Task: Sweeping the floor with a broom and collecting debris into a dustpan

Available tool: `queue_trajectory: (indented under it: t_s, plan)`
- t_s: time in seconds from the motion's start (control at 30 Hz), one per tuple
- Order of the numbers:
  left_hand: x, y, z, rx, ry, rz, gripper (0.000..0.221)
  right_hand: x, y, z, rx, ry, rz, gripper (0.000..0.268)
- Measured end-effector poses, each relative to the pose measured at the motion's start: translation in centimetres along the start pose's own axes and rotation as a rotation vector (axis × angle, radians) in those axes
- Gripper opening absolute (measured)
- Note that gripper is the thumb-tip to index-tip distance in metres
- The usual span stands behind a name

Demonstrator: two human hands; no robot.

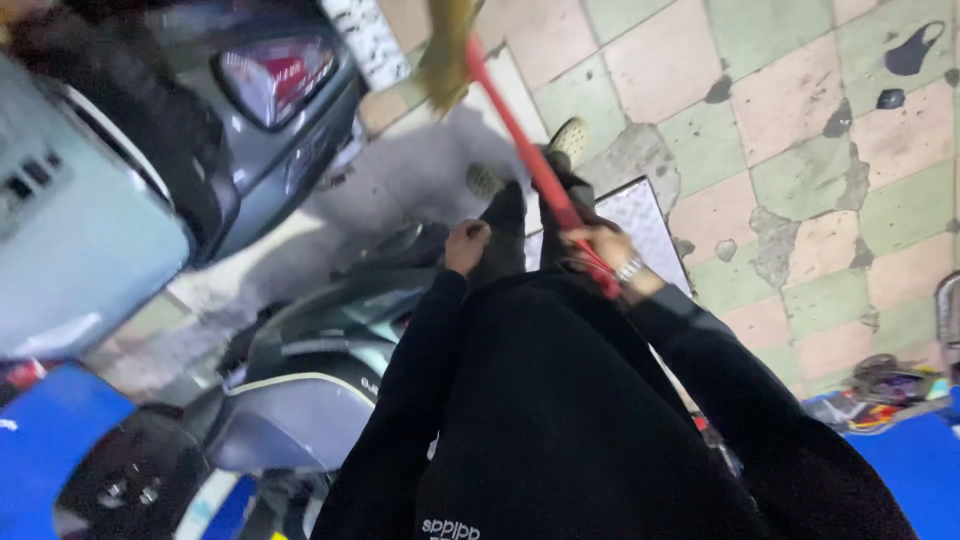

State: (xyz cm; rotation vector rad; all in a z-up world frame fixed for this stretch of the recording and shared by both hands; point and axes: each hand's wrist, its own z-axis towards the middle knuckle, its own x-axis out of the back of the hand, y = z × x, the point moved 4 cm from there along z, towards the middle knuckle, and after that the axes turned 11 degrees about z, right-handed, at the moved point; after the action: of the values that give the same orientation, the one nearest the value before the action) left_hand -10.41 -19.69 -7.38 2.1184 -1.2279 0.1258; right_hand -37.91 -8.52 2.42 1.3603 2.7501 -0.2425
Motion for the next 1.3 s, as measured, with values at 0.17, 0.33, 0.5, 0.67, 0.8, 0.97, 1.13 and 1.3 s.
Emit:
queue_trajectory:
  t_s: [0.17, 0.33, 0.5, 0.67, 0.8, 0.97, 1.13, 1.3]
  plan:
    - [-1.4, 7.5, 2.2, -0.018, -0.005, 0.103, 0.023, 0.0, -2.2, 17.7, 0.002, -0.095, -0.029, 0.015]
    - [-1.1, 17.5, 3.3, -0.101, 0.075, -0.092, 0.032, 6.9, -10.3, 14.1, 0.024, -0.137, 0.600, 0.019]
    - [-2.8, 26.0, 5.3, -0.200, -0.064, 0.069, 0.012, 14.1, -16.8, 14.7, 0.311, 0.165, 0.183, 0.024]
    - [-3.7, 28.8, 6.4, -0.258, -0.105, 0.019, 0.016, 11.4, -16.3, 6.3, 0.358, 0.351, 0.421, 0.072]
    - [-4.7, 27.8, 7.2, -0.259, -0.200, -0.063, 0.011, 8.5, -12.3, -1.0, 0.415, 0.362, 0.323, 0.070]
    - [-2.0, 24.6, 6.7, -0.192, -0.239, 0.038, 0.015, 2.4, -7.3, -6.8, 0.349, 0.181, 0.388, 0.060]
    - [3.3, 20.1, 7.2, -0.207, -0.096, 0.391, 0.019, -5.9, -2.1, 2.3, -0.168, -0.316, 0.351, 0.029]
    - [9.0, 16.1, 4.4, -0.026, -0.044, 0.288, 0.027, -12.9, 3.0, 12.9, -0.269, -0.326, 0.130, 0.031]
